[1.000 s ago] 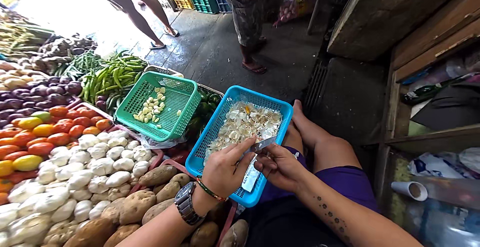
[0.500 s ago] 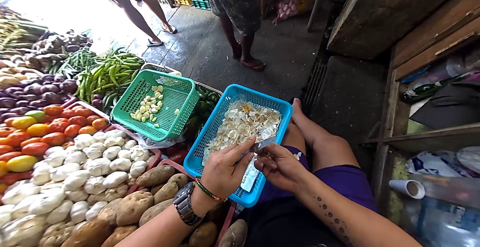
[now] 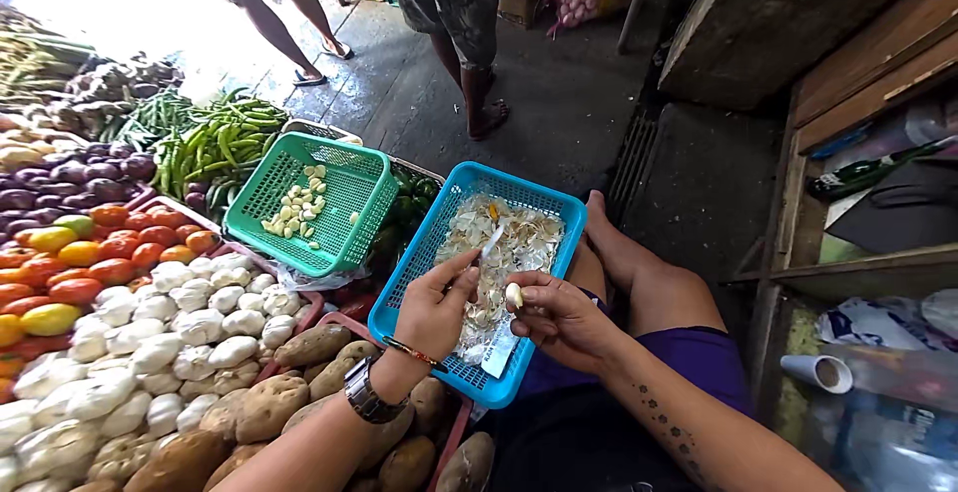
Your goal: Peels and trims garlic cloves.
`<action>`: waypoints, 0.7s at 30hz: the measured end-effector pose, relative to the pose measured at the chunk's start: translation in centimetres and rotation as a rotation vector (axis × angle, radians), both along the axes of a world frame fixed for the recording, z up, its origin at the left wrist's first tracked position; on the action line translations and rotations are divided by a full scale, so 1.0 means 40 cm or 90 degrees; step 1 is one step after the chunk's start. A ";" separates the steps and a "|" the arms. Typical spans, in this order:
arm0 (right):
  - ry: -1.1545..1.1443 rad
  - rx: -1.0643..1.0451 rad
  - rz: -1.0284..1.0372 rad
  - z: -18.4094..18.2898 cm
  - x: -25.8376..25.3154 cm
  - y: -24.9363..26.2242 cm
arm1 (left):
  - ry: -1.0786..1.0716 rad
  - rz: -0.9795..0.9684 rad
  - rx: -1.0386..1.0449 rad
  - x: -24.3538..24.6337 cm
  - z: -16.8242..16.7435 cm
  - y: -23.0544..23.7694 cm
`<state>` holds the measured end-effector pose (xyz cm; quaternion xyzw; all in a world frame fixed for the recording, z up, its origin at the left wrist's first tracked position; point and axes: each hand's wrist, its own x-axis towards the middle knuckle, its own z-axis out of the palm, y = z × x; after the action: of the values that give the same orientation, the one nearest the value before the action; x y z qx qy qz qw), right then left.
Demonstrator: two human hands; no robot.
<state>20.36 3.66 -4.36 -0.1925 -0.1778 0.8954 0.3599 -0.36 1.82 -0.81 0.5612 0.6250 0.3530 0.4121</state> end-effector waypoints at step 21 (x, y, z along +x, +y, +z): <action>0.016 -0.167 -0.052 0.009 -0.011 -0.003 | 0.214 -0.209 0.277 0.002 -0.013 -0.037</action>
<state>19.90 3.55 -4.02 -0.2335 -0.0464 0.8981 0.3699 -0.27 0.36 -1.32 0.7799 0.4952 0.3098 0.2248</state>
